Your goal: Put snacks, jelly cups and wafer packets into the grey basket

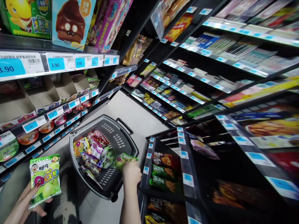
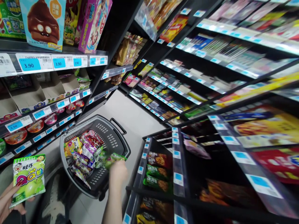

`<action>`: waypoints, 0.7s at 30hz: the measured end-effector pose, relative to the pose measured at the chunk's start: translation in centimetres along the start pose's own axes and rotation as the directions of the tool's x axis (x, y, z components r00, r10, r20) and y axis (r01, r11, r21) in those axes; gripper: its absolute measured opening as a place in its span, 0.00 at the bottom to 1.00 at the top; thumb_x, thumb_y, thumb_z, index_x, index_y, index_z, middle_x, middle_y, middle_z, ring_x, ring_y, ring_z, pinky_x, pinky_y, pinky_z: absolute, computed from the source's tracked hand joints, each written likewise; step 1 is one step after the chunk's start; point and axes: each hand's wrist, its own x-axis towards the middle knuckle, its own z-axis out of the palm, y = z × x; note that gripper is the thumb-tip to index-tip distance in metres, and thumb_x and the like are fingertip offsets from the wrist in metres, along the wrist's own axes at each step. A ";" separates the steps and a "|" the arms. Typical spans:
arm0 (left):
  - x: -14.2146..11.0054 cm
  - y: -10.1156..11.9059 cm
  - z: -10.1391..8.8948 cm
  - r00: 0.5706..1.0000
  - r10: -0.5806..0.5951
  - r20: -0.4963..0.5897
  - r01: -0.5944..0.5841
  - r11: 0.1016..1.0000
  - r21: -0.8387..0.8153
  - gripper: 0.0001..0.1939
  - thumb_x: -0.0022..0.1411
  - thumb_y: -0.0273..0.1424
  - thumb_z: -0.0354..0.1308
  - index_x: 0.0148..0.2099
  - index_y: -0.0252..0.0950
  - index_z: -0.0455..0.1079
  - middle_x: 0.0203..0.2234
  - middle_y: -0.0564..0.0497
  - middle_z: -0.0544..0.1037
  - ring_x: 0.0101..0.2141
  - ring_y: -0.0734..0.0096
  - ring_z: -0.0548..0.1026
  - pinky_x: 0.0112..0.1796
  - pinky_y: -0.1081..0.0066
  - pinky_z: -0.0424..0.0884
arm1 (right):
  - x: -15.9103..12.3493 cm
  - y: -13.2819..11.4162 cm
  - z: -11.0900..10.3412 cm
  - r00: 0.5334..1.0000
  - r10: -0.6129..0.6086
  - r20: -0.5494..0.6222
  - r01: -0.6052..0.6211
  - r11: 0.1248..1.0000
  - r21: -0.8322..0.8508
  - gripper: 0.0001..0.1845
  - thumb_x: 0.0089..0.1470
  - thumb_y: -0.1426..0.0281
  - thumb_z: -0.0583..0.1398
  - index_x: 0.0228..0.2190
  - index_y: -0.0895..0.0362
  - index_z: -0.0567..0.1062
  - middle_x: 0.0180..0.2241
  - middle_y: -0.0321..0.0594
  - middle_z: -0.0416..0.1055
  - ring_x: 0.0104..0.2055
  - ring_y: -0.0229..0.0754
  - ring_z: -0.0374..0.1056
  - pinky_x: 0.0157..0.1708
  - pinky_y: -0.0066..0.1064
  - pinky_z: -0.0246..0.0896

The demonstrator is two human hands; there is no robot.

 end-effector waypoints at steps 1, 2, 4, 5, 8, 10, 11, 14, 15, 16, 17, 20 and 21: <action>0.0 -0.1 -0.1 1.000 0.003 0.002 -0.002 1.000 -0.006 0.51 0.41 0.43 0.67 0.62 0.34 0.46 0.30 0.42 0.81 0.32 0.43 0.77 0.18 0.61 0.73 | 0.1 -0.1 1.0 1.000 0.016 -0.006 -0.016 0.996 -0.091 0.14 0.57 0.74 0.46 0.38 0.68 0.67 0.31 0.60 0.69 0.41 0.60 0.68 0.37 0.51 0.57; -0.1 -0.1 -0.1 1.000 0.005 0.007 -0.005 1.000 -0.012 0.50 0.41 0.43 0.66 0.62 0.34 0.46 0.31 0.42 0.81 0.32 0.43 0.77 0.18 0.61 0.73 | 0.2 -0.2 2.1 1.000 0.027 -0.007 -0.027 0.984 -0.174 0.16 0.58 0.76 0.44 0.40 0.71 0.67 0.33 0.61 0.69 0.42 0.59 0.68 0.38 0.51 0.57; -0.3 -0.1 -0.1 1.000 0.011 0.011 -0.011 1.000 -0.021 0.50 0.42 0.44 0.66 0.62 0.34 0.47 0.32 0.42 0.80 0.32 0.44 0.77 0.18 0.62 0.73 | 0.5 -0.6 4.4 0.999 0.030 0.022 -0.023 0.958 -0.286 0.16 0.60 0.76 0.44 0.42 0.70 0.66 0.36 0.57 0.70 0.43 0.52 0.68 0.41 0.48 0.59; -0.4 0.0 0.0 1.000 0.018 0.010 -0.017 1.000 -0.022 0.50 0.42 0.43 0.66 0.62 0.34 0.47 0.33 0.42 0.80 0.32 0.45 0.77 0.18 0.62 0.73 | 0.7 -0.7 5.5 0.998 0.036 0.047 -0.018 0.944 -0.330 0.14 0.60 0.74 0.46 0.42 0.68 0.67 0.37 0.52 0.70 0.42 0.48 0.68 0.42 0.45 0.61; -0.7 0.3 0.4 1.000 0.028 -0.010 -0.028 0.999 -0.034 0.50 0.42 0.44 0.66 0.62 0.34 0.47 0.34 0.41 0.80 0.29 0.49 0.78 0.19 0.63 0.73 | 1.1 -0.7 7.9 0.987 0.065 0.150 0.005 0.905 -0.426 0.13 0.58 0.67 0.54 0.41 0.63 0.69 0.39 0.42 0.70 0.39 0.40 0.68 0.40 0.37 0.65; -1.0 0.7 0.9 0.999 0.027 -0.022 -0.028 0.998 -0.048 0.51 0.40 0.44 0.67 0.62 0.32 0.47 0.33 0.41 0.80 0.28 0.50 0.78 0.18 0.63 0.73 | 1.1 -0.8 8.7 0.973 0.086 0.216 0.027 0.880 -0.473 0.13 0.57 0.66 0.56 0.41 0.62 0.70 0.40 0.41 0.69 0.39 0.39 0.68 0.40 0.37 0.65; -1.2 0.9 1.2 0.999 0.032 -0.022 -0.033 0.998 -0.053 0.51 0.39 0.43 0.67 0.61 0.30 0.48 0.32 0.41 0.80 0.28 0.50 0.77 0.18 0.63 0.73 | 1.2 -1.0 9.0 0.965 0.098 0.243 0.037 0.868 -0.495 0.13 0.57 0.66 0.56 0.40 0.62 0.70 0.40 0.42 0.69 0.40 0.40 0.68 0.40 0.38 0.65; -1.6 1.4 2.0 0.997 0.077 -0.004 -0.077 0.996 -0.051 0.48 0.39 0.41 0.68 0.58 0.28 0.51 0.29 0.42 0.80 0.29 0.50 0.77 0.19 0.63 0.74 | 1.5 -2.8 8.7 0.945 0.129 0.301 0.057 0.839 -0.540 0.12 0.57 0.66 0.56 0.39 0.62 0.71 0.40 0.42 0.70 0.41 0.41 0.68 0.41 0.40 0.64; -1.7 1.6 2.3 0.996 0.091 0.007 -0.091 0.995 -0.048 0.46 0.39 0.40 0.68 0.57 0.28 0.52 0.29 0.42 0.80 0.29 0.50 0.77 0.20 0.62 0.74 | 1.5 -3.8 8.3 0.941 0.127 0.314 0.067 0.837 -0.542 0.13 0.57 0.66 0.56 0.38 0.63 0.71 0.40 0.44 0.70 0.41 0.42 0.68 0.41 0.41 0.63; -1.7 1.7 2.5 0.995 0.100 0.022 -0.099 0.994 -0.045 0.44 0.40 0.40 0.68 0.55 0.28 0.53 0.29 0.42 0.80 0.28 0.51 0.77 0.20 0.62 0.74 | 1.2 -4.9 7.7 0.937 0.115 0.329 0.084 0.842 -0.533 0.14 0.57 0.65 0.55 0.38 0.65 0.71 0.40 0.49 0.71 0.41 0.45 0.69 0.41 0.43 0.63; -1.7 1.7 2.6 0.994 0.103 0.040 -0.101 0.994 -0.041 0.42 0.40 0.40 0.68 0.53 0.29 0.54 0.29 0.41 0.80 0.28 0.51 0.77 0.21 0.62 0.74 | 0.7 -6.0 7.0 0.934 0.090 0.347 0.109 0.851 -0.514 0.17 0.57 0.64 0.53 0.37 0.66 0.72 0.40 0.54 0.71 0.41 0.49 0.69 0.40 0.44 0.62; -1.2 1.5 2.9 0.988 0.117 0.096 -0.116 0.993 -0.015 0.37 0.42 0.43 0.66 0.49 0.31 0.56 0.29 0.41 0.79 0.27 0.52 0.77 0.22 0.61 0.75 | -3.9 -8.5 4.1 0.903 -0.116 0.413 0.269 0.903 -0.335 0.25 0.58 0.58 0.46 0.41 0.64 0.72 0.40 0.58 0.72 0.42 0.53 0.69 0.40 0.43 0.61; -1.0 1.4 3.1 0.985 0.130 0.116 -0.132 0.991 0.009 0.36 0.42 0.44 0.65 0.49 0.31 0.57 0.29 0.41 0.79 0.27 0.52 0.78 0.23 0.60 0.75 | -6.3 -8.9 3.1 0.874 -0.227 0.430 0.342 0.916 -0.211 0.25 0.59 0.57 0.44 0.44 0.59 0.70 0.40 0.52 0.72 0.42 0.49 0.69 0.41 0.39 0.61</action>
